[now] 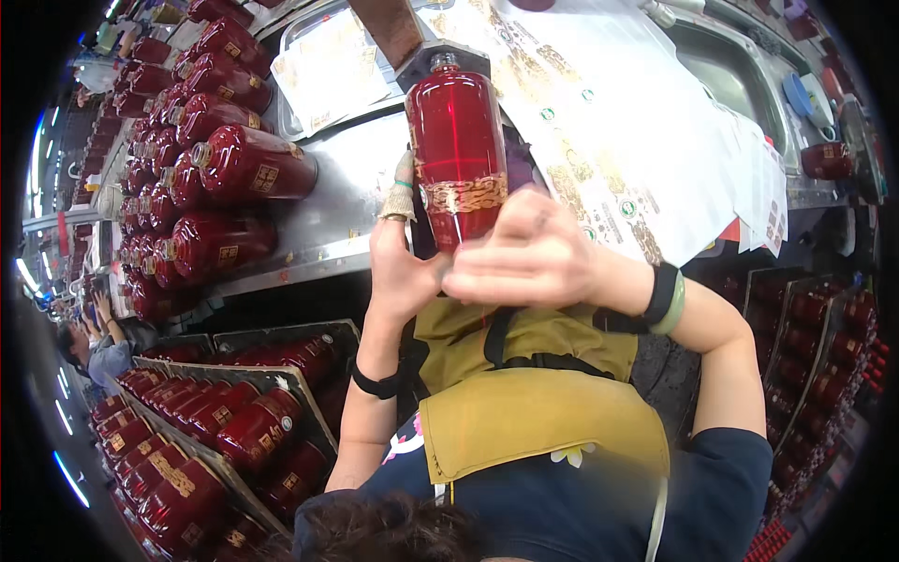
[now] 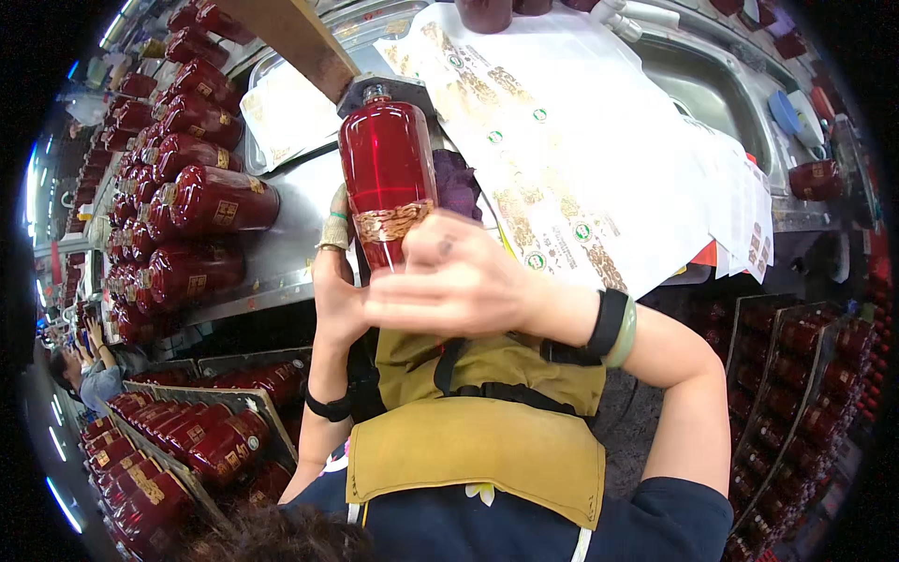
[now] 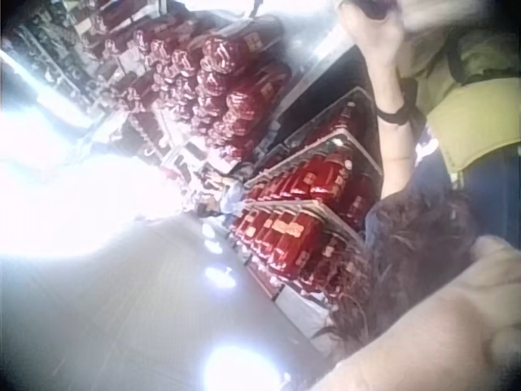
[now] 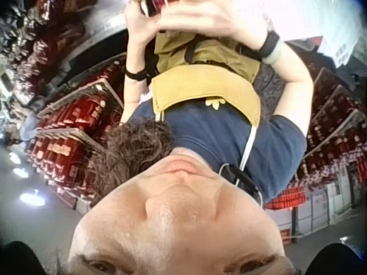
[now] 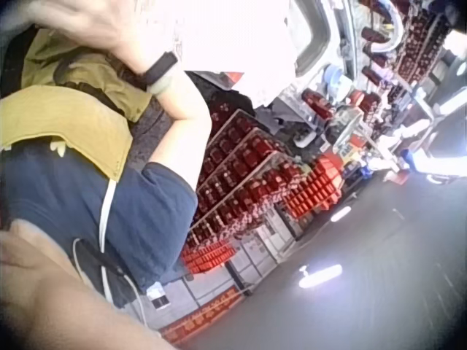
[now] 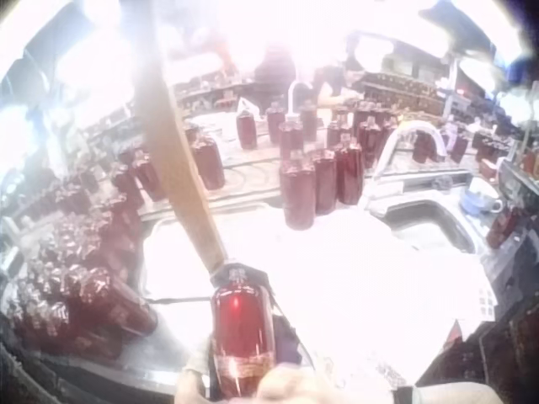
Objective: Applying decorative labels and seals to red liquor bottles at a factory workstation.
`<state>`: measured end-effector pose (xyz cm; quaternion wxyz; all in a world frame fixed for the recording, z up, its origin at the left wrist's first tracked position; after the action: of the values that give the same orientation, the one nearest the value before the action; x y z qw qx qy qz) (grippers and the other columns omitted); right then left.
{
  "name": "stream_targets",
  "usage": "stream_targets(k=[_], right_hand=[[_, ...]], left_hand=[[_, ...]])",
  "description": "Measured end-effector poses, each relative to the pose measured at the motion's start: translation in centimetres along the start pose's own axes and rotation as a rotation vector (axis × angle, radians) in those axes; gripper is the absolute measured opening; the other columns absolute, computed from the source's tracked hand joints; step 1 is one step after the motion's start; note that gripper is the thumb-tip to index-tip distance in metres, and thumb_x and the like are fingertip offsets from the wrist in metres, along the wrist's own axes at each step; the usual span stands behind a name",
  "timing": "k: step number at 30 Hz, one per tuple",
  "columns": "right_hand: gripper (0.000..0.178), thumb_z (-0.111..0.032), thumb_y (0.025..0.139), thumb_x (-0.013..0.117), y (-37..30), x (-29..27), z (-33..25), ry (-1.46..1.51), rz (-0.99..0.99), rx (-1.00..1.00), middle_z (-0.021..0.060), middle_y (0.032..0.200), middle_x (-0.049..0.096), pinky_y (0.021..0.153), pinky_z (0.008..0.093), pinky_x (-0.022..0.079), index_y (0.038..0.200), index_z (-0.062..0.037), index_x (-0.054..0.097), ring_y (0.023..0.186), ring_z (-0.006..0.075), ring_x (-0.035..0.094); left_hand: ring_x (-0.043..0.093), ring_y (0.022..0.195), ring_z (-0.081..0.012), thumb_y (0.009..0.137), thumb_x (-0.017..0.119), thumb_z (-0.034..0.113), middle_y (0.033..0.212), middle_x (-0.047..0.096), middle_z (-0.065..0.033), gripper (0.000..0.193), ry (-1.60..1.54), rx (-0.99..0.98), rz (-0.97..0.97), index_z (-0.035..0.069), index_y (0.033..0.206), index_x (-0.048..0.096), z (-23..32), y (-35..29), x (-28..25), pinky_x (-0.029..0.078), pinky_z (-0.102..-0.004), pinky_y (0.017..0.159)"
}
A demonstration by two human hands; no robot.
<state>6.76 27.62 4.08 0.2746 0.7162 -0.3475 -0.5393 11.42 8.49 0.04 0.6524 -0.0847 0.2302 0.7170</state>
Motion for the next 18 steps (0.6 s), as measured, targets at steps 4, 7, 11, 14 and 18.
stream_targets(k=[4, 7, 11, 14, 18], right_hand=[[0.018, -0.01, 0.079, 0.076, 0.4, -1.2, 4.6, -0.138, 0.25, 0.362, -0.0003, 0.097, 0.075, 0.08, 0.0356, 0.045, 0.097, -0.0133, 0.074, 0.084, 0.0207, 0.063], [0.021, -0.007, 0.078, 0.074, -0.3, -1.2, 4.2, -0.289, 0.2, 0.317, -0.0032, 0.1, 0.075, 0.083, 0.0338, 0.044, 0.096, -0.0175, 0.075, 0.082, 0.0177, 0.062], [0.018, -0.013, 0.078, 0.075, 0.2, -0.4, 0.1, -0.014, 0.026, 0.135, -0.0043, 0.092, 0.073, 0.076, 0.032, 0.05, 0.095, -0.0176, 0.076, 0.082, 0.0152, 0.064], [0.02, -0.006, 0.082, 0.081, 0.3, -2.1, 4.4, -0.037, 0.374, 0.521, 0.0044, 0.094, 0.074, 0.072, 0.0338, 0.053, 0.099, -0.0049, 0.073, 0.079, 0.0215, 0.066], [0.017, -0.005, 0.091, 0.076, 0.6, -4.4, 4.6, -0.092, 0.495, 0.541, 0.0095, 0.095, 0.071, 0.074, 0.0303, 0.055, 0.106, -0.0001, 0.069, 0.082, 0.0203, 0.069]], left_hand=[[0.063, 0.122, -0.0275, 0.063, 0.096, 0.012, 0.136, 0.06, -0.0205, 0.112, 0.166, 0.033, 0.021, -0.007, 0.154, 0.033, 0.7, 0.0, 0.4, 0.049, -0.0395, 0.105], [0.06, 0.125, -0.0306, 0.064, 0.095, 0.013, 0.139, 0.057, -0.0228, 0.109, 0.338, 0.15, 0.132, -0.009, 0.152, 0.036, 1.8, 0.2, 0.6, 0.047, -0.04, 0.106], [0.05, 0.136, -0.0386, 0.067, 0.088, 0.008, 0.143, 0.054, -0.0229, 0.095, 0.072, 0.019, 0.052, -0.007, 0.149, 0.043, 0.9, -0.1, 0.1, 0.039, -0.0454, 0.115], [0.048, 0.139, -0.0392, 0.068, 0.088, 0.008, 0.148, 0.051, -0.0231, 0.096, 0.221, 0.147, 0.126, -0.005, 0.151, 0.043, 1.2, -0.3, 0.5, 0.039, -0.0452, 0.115], [0.049, 0.137, -0.0421, 0.064, 0.086, -0.003, 0.152, 0.044, -0.0253, 0.088, 0.36, 0.213, 0.084, 0.003, 0.146, 0.055, 3.2, -0.9, 0.5, 0.043, -0.0479, 0.113]])
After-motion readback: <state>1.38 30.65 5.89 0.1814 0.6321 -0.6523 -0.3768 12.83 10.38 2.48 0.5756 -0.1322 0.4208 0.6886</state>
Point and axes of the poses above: each hand's wrist, its own y-axis towards the middle knuckle, its own x-axis out of the palm, z = x × y, the point moved 2 cm from there along y, towards the middle knuckle
